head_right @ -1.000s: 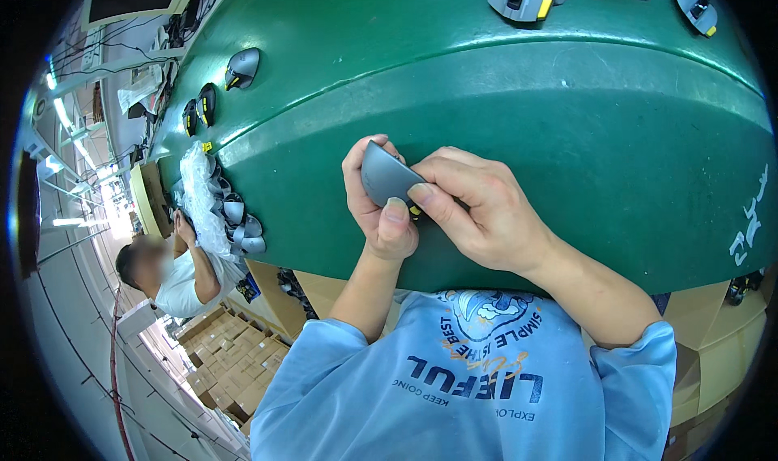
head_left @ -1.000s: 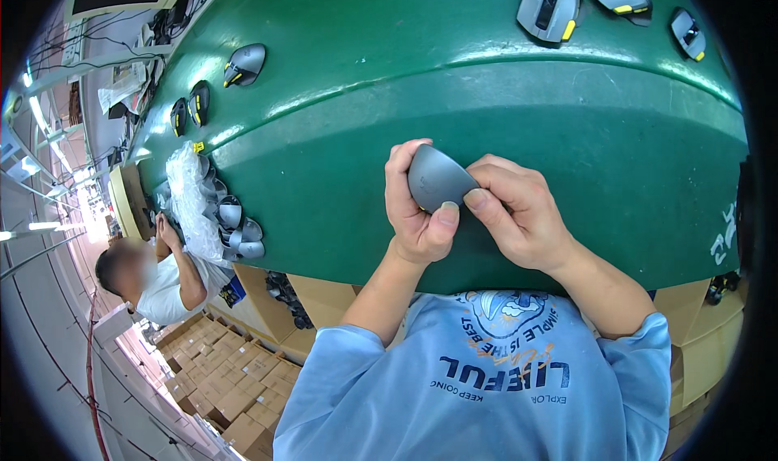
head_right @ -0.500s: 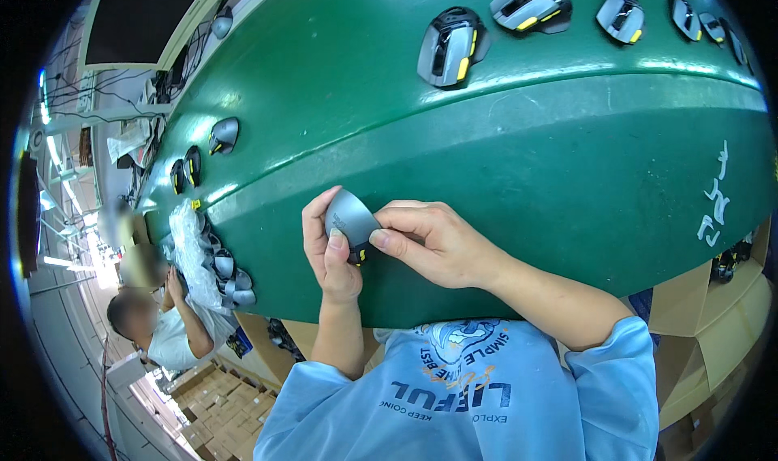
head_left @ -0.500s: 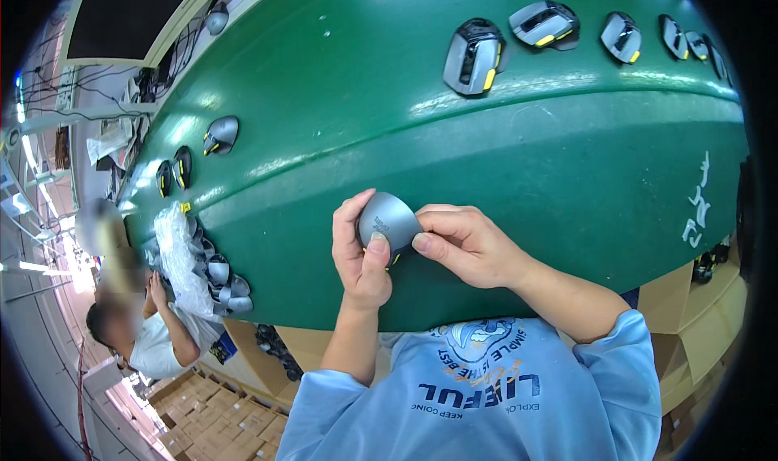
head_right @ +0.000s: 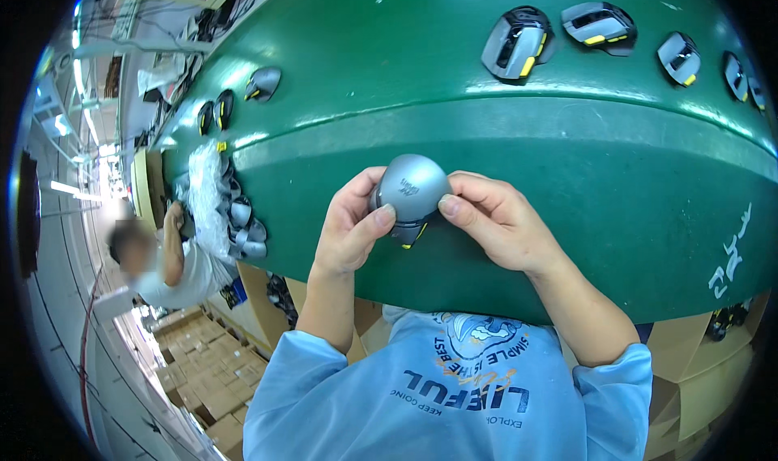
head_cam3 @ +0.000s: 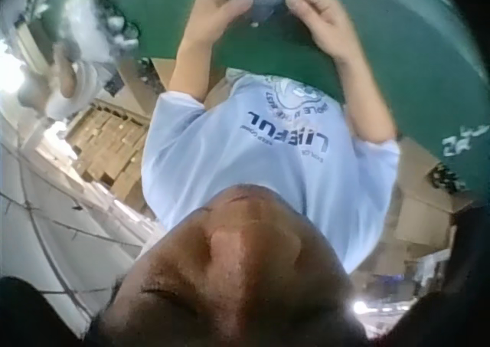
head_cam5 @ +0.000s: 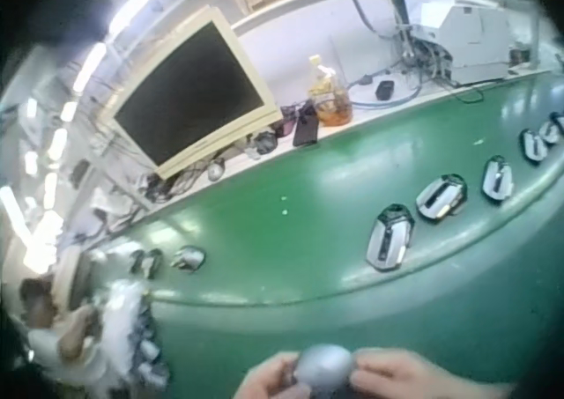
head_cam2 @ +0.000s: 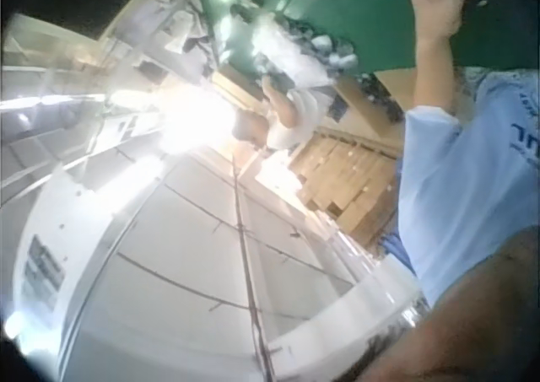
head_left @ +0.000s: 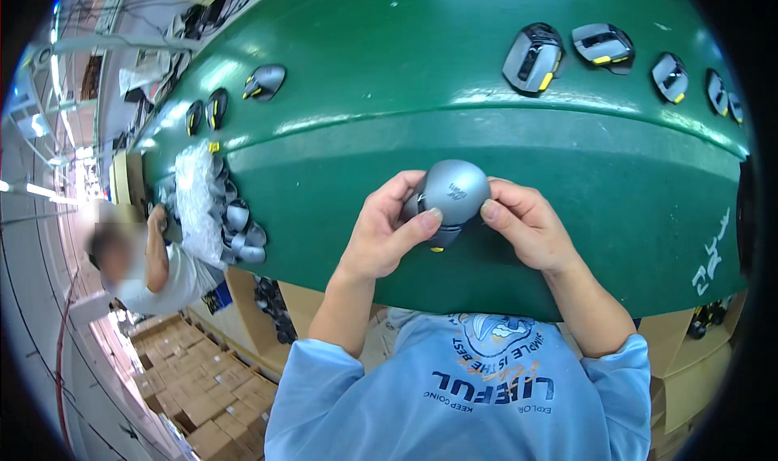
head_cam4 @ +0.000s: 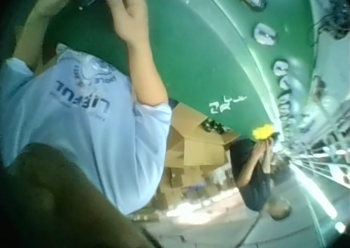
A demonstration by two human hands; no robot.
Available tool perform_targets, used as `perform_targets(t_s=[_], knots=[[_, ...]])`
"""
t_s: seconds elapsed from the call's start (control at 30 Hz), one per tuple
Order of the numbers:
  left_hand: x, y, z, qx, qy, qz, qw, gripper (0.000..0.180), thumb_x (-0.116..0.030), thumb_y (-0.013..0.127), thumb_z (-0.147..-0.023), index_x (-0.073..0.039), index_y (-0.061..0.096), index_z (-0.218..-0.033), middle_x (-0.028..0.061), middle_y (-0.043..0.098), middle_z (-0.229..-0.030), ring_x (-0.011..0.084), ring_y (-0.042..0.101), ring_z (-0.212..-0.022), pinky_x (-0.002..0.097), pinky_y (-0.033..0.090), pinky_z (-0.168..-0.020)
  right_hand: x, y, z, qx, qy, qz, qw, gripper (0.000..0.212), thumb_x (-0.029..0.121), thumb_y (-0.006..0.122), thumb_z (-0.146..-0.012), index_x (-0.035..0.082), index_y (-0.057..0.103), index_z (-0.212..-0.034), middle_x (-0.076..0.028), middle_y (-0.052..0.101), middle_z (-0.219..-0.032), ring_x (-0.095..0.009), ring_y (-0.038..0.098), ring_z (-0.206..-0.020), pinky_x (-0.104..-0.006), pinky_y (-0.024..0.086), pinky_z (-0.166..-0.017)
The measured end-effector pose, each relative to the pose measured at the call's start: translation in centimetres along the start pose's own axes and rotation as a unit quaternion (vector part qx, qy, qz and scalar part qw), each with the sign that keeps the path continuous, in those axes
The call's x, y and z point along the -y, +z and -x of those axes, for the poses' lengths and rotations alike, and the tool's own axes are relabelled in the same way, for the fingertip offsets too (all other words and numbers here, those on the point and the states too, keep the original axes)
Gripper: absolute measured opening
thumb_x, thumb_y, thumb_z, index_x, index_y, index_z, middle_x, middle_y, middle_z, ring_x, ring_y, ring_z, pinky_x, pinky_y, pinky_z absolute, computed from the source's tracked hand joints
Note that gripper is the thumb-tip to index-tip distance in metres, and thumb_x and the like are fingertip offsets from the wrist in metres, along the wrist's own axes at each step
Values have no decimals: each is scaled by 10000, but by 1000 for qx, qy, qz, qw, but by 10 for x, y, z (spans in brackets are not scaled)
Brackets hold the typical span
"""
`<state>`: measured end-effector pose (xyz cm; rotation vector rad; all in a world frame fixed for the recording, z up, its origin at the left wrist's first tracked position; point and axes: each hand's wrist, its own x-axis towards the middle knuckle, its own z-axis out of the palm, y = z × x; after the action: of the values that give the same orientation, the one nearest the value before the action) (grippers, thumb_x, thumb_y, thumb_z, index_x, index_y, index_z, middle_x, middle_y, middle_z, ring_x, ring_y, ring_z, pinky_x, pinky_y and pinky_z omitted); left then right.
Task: The person assembles computer mice by applying adhesive strips to mouse bodies, attaching top covers by hand, and placing the assembled mice down the assembly line.
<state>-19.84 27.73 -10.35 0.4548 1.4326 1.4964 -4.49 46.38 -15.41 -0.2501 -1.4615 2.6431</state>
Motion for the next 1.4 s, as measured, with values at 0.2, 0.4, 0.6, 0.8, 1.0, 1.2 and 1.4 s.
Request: perform_targets(t_s=[0.2, 0.4, 0.6, 0.8, 1.0, 1.2, 1.4], knots=[[2, 6, -1, -37, 49, -134, 989, 680, -272, 854, -926, 33, 548, -1452, 130, 629, -1369, 196, 636, -1223, 359, 539, -1034, 14, -12, -4, 17, -7, 218, 976, 232, 186, 695, -1069, -3, 736, -1198, -53, 713, -1024, -126, 646, -901, -274, 524, -795], [23, 2, -24, -69, 251, -515, 817, 774, -355, 953, -728, -40, 663, -1373, 147, 580, -1215, 373, 558, -1121, 455, 470, -997, 31, -38, -13, -275, -195, 334, 880, 458, 192, 650, -1070, 37, 599, -1497, -105, 663, -1341, -161, 617, -1096, -285, 525, -873], [38, -5, -31, -59, 291, -555, 777, 779, -492, 954, -692, -105, 712, -1323, 91, 585, -1216, 331, 485, -1139, 488, 348, -970, 68, 16, -70, -123, -329, 373, 859, 556, 340, 432, -1143, -32, 466, -1555, -187, 536, -1536, -262, 539, -1272, -396, 480, -1047], [67, -6, -39, -28, 264, -450, 853, 707, -470, 921, -697, -125, 719, -1280, 110, 616, -1268, 349, 489, -1178, 490, 338, -964, 17, 61, -103, 35, -302, 625, 719, 457, 197, 542, -1093, -14, 514, -1497, -146, 589, -1390, -273, 545, -1170, -416, 466, -1070], [43, -1, -29, -73, 271, -559, 780, 752, -504, 916, -710, -126, 703, -1325, 109, 613, -1273, 348, 496, -1207, 499, 346, -985, 73, 31, -117, 51, -458, 426, 779, 702, 64, 650, -975, -80, 358, -1597, -137, 467, -1528, -197, 468, -1226, -321, 373, -1057], [23, -6, -27, -48, 362, -560, 743, 620, -391, 894, -802, -190, 730, -1365, 94, 664, -1214, 330, 601, -1116, 489, 466, -976, 85, -2, -17, -153, -278, 369, 873, 377, 172, 530, -1119, -7, 577, -1447, -35, 629, -1152, -82, 524, -971, -235, 427, -861], [-63, -85, -118, -229, 275, -671, 649, 524, -432, 834, -874, -180, 746, -1324, 230, 678, -1260, 397, 611, -1154, 529, 484, -992, 47, -21, 14, -151, -100, 320, 930, 307, 141, 710, -1034, 29, 691, -1319, -37, 672, -1017, -125, 605, -836, -290, 503, -753]])
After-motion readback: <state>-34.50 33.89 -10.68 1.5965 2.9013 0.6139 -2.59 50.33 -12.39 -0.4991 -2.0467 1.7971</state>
